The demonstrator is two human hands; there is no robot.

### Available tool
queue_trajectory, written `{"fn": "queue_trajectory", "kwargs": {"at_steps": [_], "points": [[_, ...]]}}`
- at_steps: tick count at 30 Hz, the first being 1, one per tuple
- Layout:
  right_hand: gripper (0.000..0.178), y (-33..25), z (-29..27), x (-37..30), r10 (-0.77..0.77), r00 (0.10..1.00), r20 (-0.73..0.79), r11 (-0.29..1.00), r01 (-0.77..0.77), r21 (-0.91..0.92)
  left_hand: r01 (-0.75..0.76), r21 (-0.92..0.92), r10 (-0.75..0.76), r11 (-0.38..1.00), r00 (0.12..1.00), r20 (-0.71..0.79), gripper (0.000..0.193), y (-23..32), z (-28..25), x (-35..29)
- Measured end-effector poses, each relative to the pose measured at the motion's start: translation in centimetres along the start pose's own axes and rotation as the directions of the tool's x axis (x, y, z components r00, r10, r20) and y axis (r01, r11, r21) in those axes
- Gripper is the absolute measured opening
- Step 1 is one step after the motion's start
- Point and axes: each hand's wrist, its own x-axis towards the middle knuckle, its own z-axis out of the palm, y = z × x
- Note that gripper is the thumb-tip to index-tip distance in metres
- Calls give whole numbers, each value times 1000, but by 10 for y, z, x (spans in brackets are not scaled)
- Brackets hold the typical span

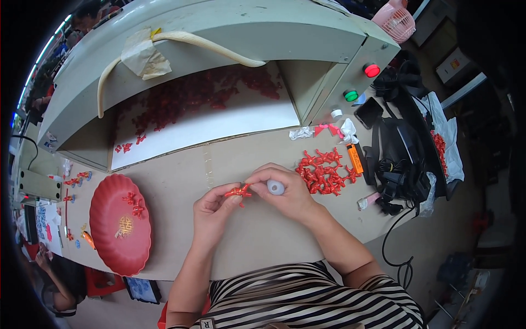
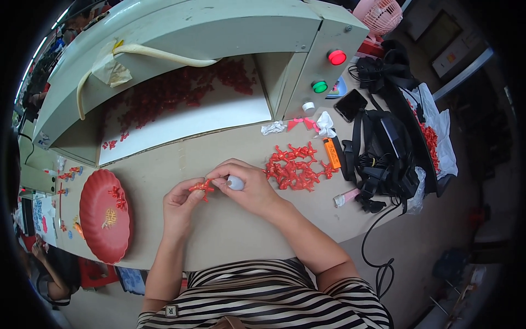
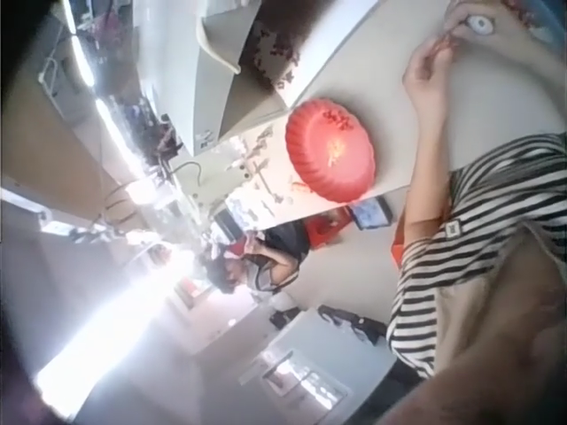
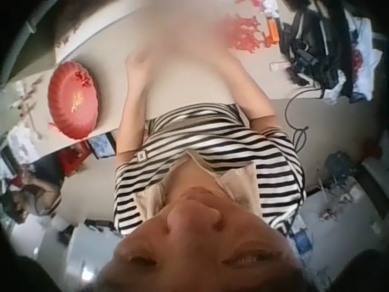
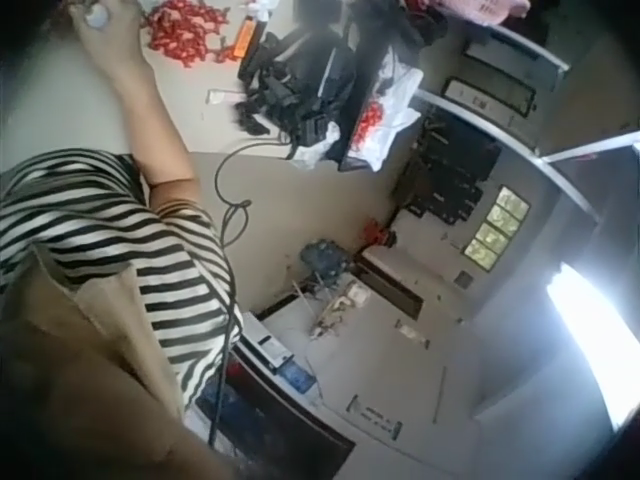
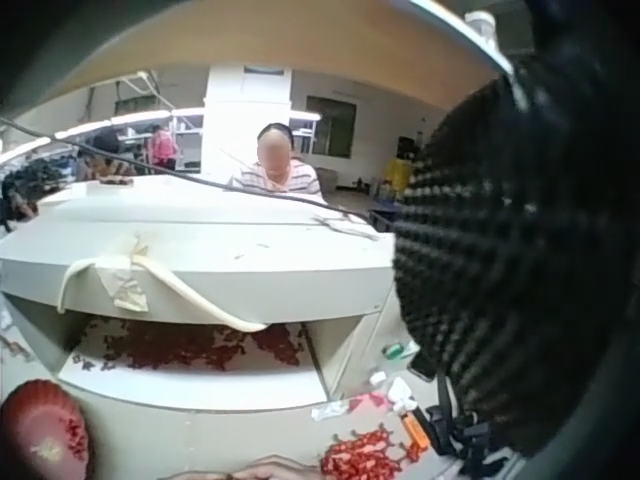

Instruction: The person applies glue from a glue bottle to small red plastic star-shaped components and assembles them by hand.

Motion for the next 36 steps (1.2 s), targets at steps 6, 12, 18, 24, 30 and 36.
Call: {"fn": "queue_trajectory", "kwargs": {"at_steps": [6,12,18,24,30,36], "points": [[12,2,2,2,-27,1000,3,1000,27,0,-15,-6,15,1000,999,-46,21,0,-1,-2],[11,4,-2,1,-79,997,3,996,78,31,-15,36,18,999,997,-78,21,-8,-3,2],[12,13,3,1,-137,990,-29,988,138,65,-72,50,77,996,991,-113,23,-11,-4,1],[14,10,-2,-4,-147,988,-56,986,150,71,-100,49,103,994,991,-80,23,-13,0,0],[14,9,-1,-5,-141,990,-19,984,142,106,-104,34,106,994,992,-74,22,-12,0,-1],[15,15,2,2,-149,989,-6,986,149,73,-48,119,65,992,987,-149,24,-6,-1,-1]]}}
